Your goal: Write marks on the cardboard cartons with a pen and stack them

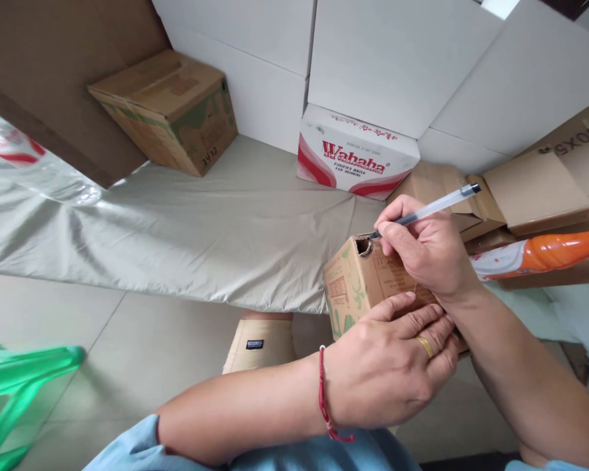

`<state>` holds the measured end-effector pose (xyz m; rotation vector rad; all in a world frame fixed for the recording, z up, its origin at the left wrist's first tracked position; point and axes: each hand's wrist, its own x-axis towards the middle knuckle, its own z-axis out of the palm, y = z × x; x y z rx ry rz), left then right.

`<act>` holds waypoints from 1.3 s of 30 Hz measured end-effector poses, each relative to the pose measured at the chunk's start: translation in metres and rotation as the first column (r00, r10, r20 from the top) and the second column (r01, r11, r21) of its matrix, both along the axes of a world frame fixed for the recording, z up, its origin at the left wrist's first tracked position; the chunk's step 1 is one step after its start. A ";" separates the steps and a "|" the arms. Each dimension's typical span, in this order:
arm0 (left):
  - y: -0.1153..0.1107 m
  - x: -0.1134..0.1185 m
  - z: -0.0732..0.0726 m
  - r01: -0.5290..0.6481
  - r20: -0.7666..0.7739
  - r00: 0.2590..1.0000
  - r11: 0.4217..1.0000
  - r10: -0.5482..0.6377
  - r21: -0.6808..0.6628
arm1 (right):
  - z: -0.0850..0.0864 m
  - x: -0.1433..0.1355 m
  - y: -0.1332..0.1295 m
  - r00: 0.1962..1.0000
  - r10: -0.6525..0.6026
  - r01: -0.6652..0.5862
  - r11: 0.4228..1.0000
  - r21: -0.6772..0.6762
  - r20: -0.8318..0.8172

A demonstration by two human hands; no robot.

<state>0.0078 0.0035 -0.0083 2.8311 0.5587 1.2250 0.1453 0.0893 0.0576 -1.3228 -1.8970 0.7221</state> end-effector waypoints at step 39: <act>0.000 0.000 -0.002 -0.006 -0.002 1.000 1.000 0.006 0.014 | 0.003 0.002 -0.008 1.000 0.001 -0.003 0.998 0.059 0.029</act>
